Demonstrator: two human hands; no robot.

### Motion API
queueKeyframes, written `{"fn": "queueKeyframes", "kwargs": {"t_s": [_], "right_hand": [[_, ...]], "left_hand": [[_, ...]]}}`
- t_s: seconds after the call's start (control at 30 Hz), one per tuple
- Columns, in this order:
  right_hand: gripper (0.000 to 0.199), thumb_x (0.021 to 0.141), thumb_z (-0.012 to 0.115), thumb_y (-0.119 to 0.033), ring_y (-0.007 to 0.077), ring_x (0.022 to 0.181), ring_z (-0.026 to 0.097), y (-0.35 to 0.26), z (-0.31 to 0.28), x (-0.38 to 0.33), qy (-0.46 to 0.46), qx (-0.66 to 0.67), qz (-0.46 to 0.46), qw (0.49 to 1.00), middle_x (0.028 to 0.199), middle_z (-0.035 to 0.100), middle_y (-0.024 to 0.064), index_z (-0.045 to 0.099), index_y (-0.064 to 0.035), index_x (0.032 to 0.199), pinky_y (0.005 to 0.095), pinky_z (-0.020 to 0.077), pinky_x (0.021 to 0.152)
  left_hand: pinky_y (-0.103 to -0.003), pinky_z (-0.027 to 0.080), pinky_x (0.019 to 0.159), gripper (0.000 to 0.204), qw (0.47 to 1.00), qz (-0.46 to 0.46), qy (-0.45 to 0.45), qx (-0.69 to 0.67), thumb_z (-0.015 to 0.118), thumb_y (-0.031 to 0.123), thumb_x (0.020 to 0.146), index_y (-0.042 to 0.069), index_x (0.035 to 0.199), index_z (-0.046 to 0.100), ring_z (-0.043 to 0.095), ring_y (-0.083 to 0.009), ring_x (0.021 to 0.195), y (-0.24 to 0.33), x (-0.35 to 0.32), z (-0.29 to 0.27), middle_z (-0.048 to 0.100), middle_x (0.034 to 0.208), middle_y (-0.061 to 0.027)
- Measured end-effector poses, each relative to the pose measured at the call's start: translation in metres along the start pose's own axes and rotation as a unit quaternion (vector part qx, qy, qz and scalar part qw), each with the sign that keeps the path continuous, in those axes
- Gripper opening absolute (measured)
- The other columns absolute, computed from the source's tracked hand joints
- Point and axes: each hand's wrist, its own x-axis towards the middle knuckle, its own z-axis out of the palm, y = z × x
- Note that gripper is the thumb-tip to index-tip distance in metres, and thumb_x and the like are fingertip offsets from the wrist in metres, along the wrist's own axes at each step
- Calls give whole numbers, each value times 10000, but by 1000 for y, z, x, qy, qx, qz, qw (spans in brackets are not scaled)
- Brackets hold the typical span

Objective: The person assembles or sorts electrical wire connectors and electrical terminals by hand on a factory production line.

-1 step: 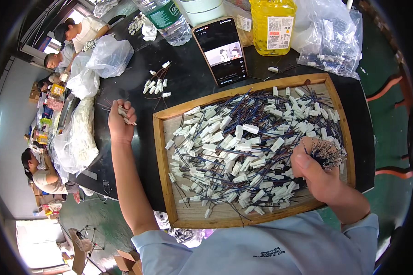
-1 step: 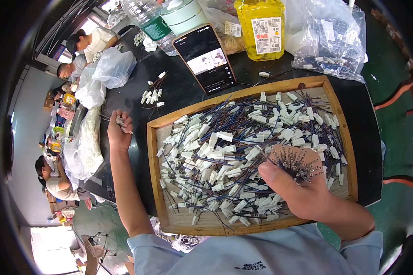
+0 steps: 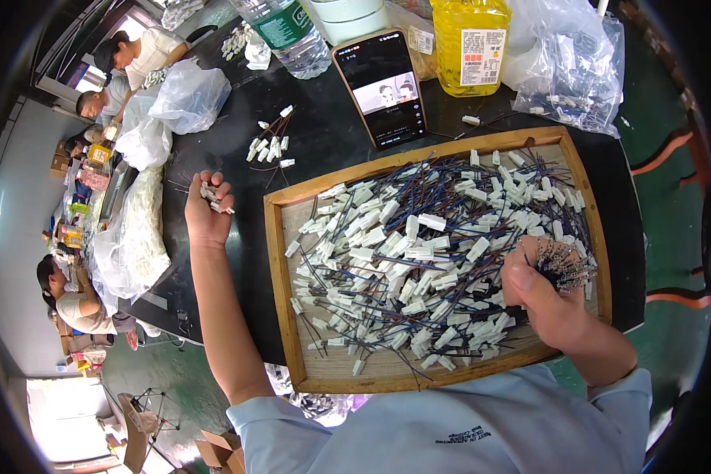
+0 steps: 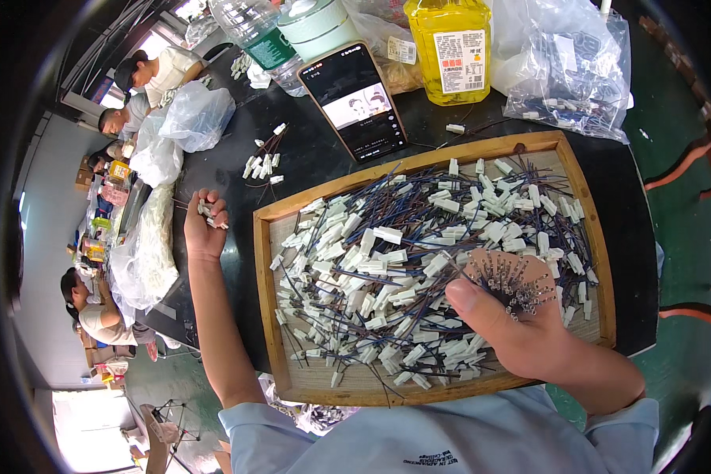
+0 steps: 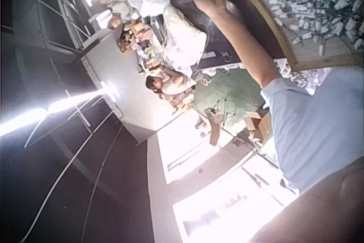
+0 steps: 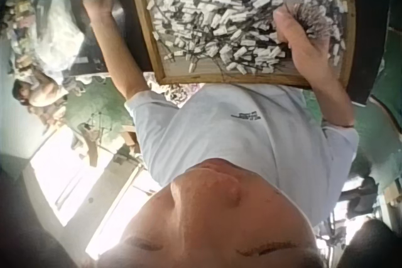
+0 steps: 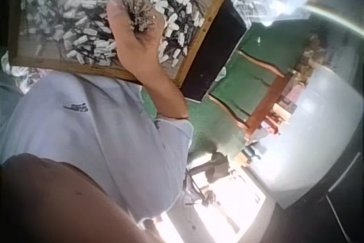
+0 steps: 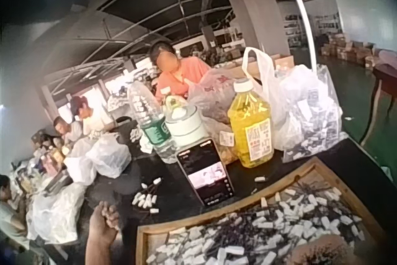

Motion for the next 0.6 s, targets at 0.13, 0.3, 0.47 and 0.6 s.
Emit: {"fn": "queueKeyframes", "kwargs": {"t_s": [0.13, 0.3, 0.47, 0.6], "right_hand": [[133, 901, 543, -41, 13, 632, 420, -3, 5, 0, 22, 21, 11, 999, 694, 502, -54, 539, -41, 768, 189, 329, 536], [137, 902, 543, -46, 14, 628, 415, -1, 3, 1, 15, 22, 8, 1000, 689, 495, -57, 536, -42, 765, 191, 330, 537], [158, 900, 547, -60, 20, 612, 392, -2, 0, 0, -4, -8, 5, 1000, 670, 479, -56, 524, -49, 744, 200, 307, 521], [166, 899, 553, -76, 25, 607, 389, -1, 4, 0, 36, 2, 10, 999, 664, 476, -54, 523, -49, 738, 205, 303, 516]], "left_hand": [[-260, 429, 573, 249, 1000, -7, 13, 23, 366, 251, 984, 105, 818, 483, 540, -153, 765, 1, 0, -17, 533, 761, -28], [-300, 479, 695, 249, 975, 159, 71, 139, 395, 271, 985, 84, 881, 522, 604, -201, 897, -13, 6, -5, 617, 883, -71], [-268, 438, 580, 246, 946, 215, -7, 244, 427, 278, 981, 69, 878, 508, 509, -118, 625, -22, 7, -6, 512, 725, -23], [-226, 358, 506, 260, 931, 205, 29, 301, 416, 285, 986, 83, 834, 476, 404, -69, 554, -29, 9, 5, 430, 677, 13]]}}
